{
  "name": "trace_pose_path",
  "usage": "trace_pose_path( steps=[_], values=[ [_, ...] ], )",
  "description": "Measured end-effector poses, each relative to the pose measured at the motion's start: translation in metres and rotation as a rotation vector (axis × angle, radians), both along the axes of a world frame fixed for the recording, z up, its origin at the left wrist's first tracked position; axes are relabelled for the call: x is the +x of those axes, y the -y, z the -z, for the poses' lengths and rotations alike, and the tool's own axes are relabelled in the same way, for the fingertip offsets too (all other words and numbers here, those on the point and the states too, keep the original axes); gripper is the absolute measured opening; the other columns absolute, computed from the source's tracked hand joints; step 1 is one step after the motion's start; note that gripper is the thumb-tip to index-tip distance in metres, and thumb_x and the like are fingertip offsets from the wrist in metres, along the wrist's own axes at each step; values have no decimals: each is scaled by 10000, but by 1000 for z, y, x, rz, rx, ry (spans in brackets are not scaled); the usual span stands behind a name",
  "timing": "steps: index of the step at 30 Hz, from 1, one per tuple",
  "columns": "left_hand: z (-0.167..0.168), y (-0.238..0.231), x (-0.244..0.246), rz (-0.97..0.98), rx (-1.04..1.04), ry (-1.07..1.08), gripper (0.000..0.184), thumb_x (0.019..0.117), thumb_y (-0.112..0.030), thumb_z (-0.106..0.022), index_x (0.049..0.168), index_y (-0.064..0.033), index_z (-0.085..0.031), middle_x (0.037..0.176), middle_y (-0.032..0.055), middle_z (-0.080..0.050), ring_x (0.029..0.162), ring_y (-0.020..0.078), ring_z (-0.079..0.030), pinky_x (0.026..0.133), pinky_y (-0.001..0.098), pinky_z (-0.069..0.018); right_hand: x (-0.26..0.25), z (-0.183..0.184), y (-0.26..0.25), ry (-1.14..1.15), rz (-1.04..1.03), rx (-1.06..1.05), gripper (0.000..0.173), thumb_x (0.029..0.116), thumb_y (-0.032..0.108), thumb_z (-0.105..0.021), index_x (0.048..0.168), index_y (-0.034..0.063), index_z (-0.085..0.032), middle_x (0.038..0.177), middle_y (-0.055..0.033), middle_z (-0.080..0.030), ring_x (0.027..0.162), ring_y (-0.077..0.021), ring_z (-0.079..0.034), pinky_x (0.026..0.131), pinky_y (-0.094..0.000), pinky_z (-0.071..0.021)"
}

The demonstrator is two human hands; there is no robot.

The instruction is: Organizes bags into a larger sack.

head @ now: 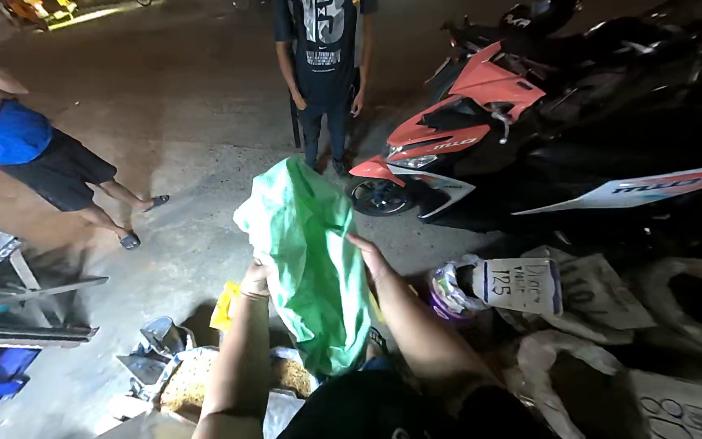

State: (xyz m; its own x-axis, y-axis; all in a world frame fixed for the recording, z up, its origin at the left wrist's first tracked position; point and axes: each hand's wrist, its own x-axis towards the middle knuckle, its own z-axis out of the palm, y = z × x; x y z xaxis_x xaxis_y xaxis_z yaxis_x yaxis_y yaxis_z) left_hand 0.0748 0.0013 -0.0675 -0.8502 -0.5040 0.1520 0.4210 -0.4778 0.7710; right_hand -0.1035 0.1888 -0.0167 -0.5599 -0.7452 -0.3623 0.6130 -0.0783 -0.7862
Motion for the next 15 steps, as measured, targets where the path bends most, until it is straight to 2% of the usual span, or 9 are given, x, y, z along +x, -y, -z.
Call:
trace_pose_path(
  steps=[1,2,4,6,7,9,11,13,15],
  values=[
    [7,4,-2,-32,-33,235,344,711,-75,-848,1012,-68,-681,865,68,-771,773,149,-751,738,342,-643,2,4,6,30,-46,34,273,1088,204,-403,1258,56,-559,936,-82,-708,820,-142,-706,748,-323,-612],
    [14,10,0,-52,-127,498,323,803,-2,-755,1093,-11,-612,887,98,-751,788,175,-742,751,366,-638,-3,7,8,-22,-64,124,237,1059,150,-493,1252,34,-566,954,-100,-700,832,-160,-700,761,-338,-607],
    [34,27,14,-93,-415,1086,396,900,-109,-759,1240,27,-610,1011,154,-718,888,233,-714,807,427,-610,-27,21,-2,-321,19,455,364,977,169,-690,1292,10,-601,1082,-157,-697,961,-234,-686,861,-426,-583],
    [54,44,41,-162,-765,1561,437,922,-258,-736,1292,-38,-659,1186,225,-702,1101,376,-684,940,593,-544,-66,53,-31,-679,118,829,441,945,203,-717,1329,15,-608,1210,-254,-671,1119,-408,-655,954,-612,-521],
    [62,47,52,-251,-863,1665,409,941,-266,-712,1286,-52,-664,1210,256,-690,1143,431,-664,962,641,-514,-78,70,-49,-806,162,946,455,907,143,-725,1332,25,-610,1221,-274,-666,1131,-457,-648,946,-663,-512],
    [70,38,48,-483,-868,1685,397,942,-222,-705,1283,-27,-646,1223,284,-674,1171,459,-645,979,641,-504,-76,88,-70,-915,84,1101,496,917,134,-713,1384,42,-572,1281,-267,-645,1176,-462,-634,967,-658,-504],
    [79,18,30,-635,-735,1523,560,972,-218,-706,1426,44,-510,1341,305,-608,1264,432,-598,1062,577,-475,-58,102,-79,-891,-86,1127,583,967,253,-691,1475,45,-494,1398,-237,-592,1268,-409,-598,1047,-601,-476],
    [96,-10,12,-580,-614,1212,791,935,-128,-746,1553,61,-288,1467,306,-499,1344,369,-536,1126,485,-449,-31,136,-89,-819,-290,1009,696,964,350,-680,1524,24,-427,1438,-243,-559,1316,-387,-566,1101,-569,-450],
    [115,-44,-1,-310,-683,993,873,872,-58,-757,1566,64,-241,1470,290,-500,1325,303,-560,1108,429,-489,2,191,-100,-687,-493,818,659,922,301,-739,1457,6,-494,1333,-280,-608,1246,-428,-595,1059,-618,-465]
  ],
)
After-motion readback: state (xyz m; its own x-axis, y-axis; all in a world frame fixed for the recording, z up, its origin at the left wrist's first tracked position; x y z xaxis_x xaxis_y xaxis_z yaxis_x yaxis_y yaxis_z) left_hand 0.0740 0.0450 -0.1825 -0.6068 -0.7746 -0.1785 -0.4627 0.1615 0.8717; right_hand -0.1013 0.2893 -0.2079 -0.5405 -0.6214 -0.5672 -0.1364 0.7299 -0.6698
